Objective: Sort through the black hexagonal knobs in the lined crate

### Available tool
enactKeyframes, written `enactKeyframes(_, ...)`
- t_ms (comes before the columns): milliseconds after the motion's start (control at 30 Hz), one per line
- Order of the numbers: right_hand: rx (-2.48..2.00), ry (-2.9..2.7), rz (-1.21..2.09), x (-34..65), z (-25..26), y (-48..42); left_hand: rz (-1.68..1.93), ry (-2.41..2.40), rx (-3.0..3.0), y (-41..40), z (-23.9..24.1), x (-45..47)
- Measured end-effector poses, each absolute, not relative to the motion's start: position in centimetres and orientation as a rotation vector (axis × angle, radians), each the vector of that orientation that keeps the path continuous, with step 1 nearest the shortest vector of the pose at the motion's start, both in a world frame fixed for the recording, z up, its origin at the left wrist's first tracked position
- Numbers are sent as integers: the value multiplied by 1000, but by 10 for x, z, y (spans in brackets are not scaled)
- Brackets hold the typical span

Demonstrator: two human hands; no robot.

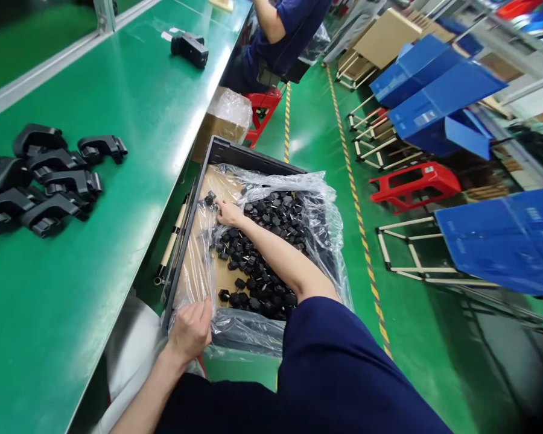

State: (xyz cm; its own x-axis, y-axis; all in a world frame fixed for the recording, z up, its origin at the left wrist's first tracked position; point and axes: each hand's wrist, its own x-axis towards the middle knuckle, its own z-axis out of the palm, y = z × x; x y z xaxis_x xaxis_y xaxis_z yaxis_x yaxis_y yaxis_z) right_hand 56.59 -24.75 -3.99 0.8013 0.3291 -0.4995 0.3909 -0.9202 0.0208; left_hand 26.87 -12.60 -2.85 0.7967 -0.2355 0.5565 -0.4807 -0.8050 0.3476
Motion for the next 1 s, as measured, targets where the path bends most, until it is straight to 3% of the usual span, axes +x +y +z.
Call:
enactKeyframes(233, 2760, 357, -835, 552, -17, -279, 658, -524, 2505, -125, -28, 268)
enactKeyframes(467, 2635, 364, -1141, 518, 23, -319, 663, -531, 2484, -125, -28, 268)
enactKeyframes(733, 3060, 721, -672, 581, -18, -221, 649, -582, 2514, -126, -30, 268)
enactKeyframes(1000, 3205, 369, -538, 606, -31, -217, 636, -546, 2491, -127, -31, 269)
